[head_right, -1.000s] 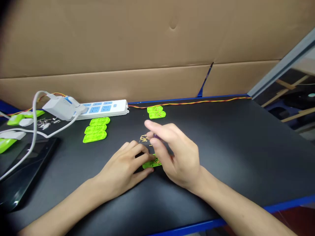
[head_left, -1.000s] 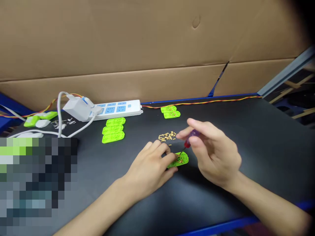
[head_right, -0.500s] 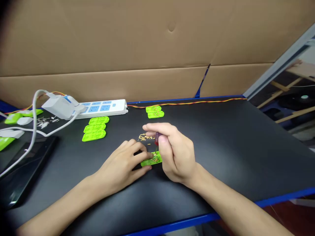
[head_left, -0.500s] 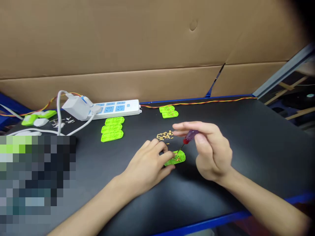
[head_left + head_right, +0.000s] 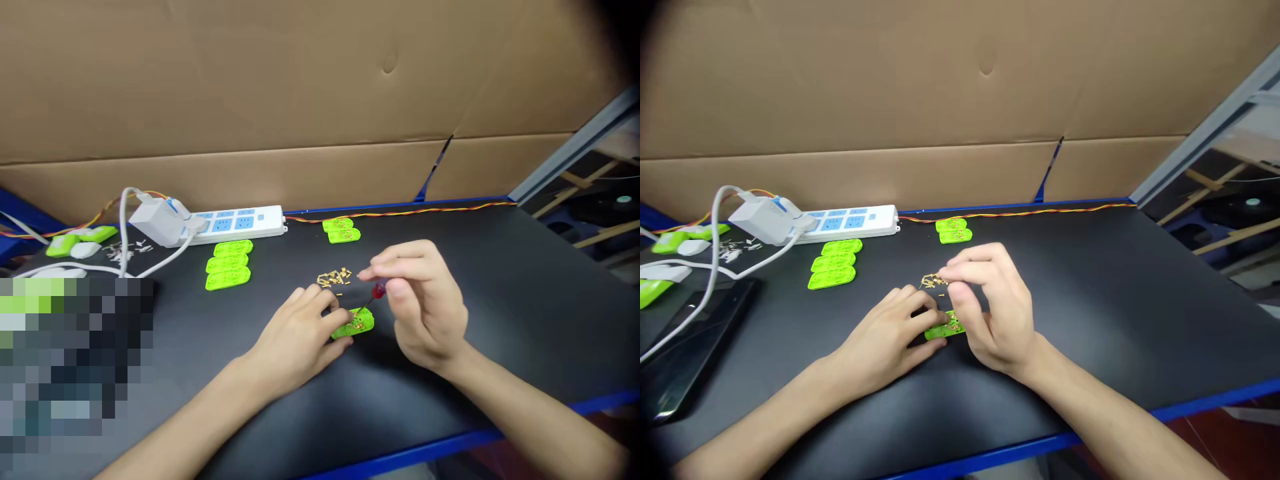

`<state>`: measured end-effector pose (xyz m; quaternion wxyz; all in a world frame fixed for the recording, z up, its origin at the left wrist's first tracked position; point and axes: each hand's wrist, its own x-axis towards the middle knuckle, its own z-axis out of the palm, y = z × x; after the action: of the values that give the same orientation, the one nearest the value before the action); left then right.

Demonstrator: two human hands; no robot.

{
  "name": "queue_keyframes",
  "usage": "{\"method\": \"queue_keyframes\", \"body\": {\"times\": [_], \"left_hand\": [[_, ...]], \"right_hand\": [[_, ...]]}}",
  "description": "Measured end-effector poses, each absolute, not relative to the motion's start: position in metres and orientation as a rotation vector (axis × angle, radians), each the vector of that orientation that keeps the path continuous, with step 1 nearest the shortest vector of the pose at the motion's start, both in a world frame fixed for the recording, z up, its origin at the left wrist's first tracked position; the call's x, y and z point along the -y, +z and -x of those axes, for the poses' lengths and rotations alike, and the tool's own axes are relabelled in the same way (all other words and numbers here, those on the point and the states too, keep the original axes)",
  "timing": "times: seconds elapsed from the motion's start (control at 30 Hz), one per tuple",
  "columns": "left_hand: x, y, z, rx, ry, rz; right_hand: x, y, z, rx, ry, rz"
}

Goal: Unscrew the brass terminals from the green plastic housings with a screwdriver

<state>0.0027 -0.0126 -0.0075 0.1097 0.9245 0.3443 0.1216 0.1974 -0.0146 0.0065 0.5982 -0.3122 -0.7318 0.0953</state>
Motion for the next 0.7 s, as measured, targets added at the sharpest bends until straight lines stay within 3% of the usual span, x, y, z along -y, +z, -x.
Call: {"method": "queue_keyframes", "body": {"times": [0.1,0.27,0.47,0.6,0.7], "left_hand": [[0.0128,-0.0073,-0.0023,-1.012,0.367,-2.729],[0.0139,-0.0072,-0.0012,-1.003,0.358,-2.725],[0.0135,-0.0089,-0.0013,-1.000,0.401,-2.752],[0.0138,-0.0084,-0.0012,-1.000,0.387,-2.738],[0.0139,-0.0080,-0.0010,-0.998,0.380,-2.739]], "right_hand": [[0.0129,0.0065,-0.1967,1.706,0.145,0.739],[0.0141,0.0057,-0.1968,1.685,0.370,0.743],[0.0116,0.0096,-0.1952,1.738,0.082,0.727],[0.0127,0.0051,-0.1957,1.672,0.350,0.767],[0.0120,0.0039,-0.1982,1.688,0.345,0.723]]}}
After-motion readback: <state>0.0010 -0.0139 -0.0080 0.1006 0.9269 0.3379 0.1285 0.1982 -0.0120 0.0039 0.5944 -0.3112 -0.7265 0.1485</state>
